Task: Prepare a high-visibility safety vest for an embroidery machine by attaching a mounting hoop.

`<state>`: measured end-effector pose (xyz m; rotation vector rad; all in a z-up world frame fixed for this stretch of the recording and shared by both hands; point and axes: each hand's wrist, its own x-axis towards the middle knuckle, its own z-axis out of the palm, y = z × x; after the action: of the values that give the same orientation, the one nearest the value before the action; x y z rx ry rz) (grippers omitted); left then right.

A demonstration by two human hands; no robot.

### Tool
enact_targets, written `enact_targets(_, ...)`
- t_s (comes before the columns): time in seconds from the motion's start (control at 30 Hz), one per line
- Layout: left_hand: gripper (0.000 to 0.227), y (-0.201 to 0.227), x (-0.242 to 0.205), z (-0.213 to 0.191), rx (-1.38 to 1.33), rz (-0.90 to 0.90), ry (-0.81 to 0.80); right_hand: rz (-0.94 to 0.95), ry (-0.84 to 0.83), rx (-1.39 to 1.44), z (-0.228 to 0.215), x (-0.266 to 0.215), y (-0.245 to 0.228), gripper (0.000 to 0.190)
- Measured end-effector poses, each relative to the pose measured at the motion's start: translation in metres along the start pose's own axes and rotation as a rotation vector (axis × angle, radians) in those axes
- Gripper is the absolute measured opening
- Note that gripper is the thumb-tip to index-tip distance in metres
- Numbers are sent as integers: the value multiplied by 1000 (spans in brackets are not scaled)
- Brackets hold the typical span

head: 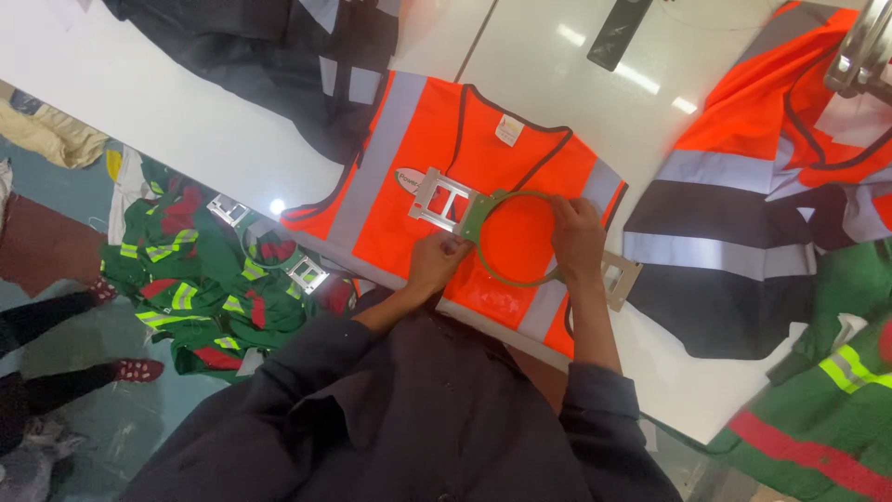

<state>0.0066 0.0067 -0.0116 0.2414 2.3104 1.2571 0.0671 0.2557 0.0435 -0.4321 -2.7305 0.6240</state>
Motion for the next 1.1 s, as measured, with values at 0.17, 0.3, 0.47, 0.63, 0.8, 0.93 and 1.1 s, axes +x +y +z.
enact_targets(0.17, 37, -4, 0, 3, -215, -45, 37, 52, -57, 157, -8, 3, 1, 18)
enact_targets(0.3, 39, -2, -2, 2, -55, -129, 26, 45, -99, 214, -8, 6, 6, 19)
enact_targets(0.47, 34, -3, -4, 5, -29, -14, 112, 51, -131, 218, -11, 8, 3, 21)
enact_targets(0.63, 36, 7, -9, -1, -166, 107, 170, 68, -103, 241, -10, 9, -3, 19)
enact_targets(0.8, 50, 4, -3, 3, -16, -48, 129, -48, 2, 95, 5, 2, 8, 20)
enact_targets(0.93, 45, 0, -5, -1, -31, -108, 103, -38, 17, 55, 9, -4, 7, 18)
enact_targets(1.1, 36, 6, -29, -40, 66, 88, 1, -27, 181, -124, -7, -55, -20, 44)
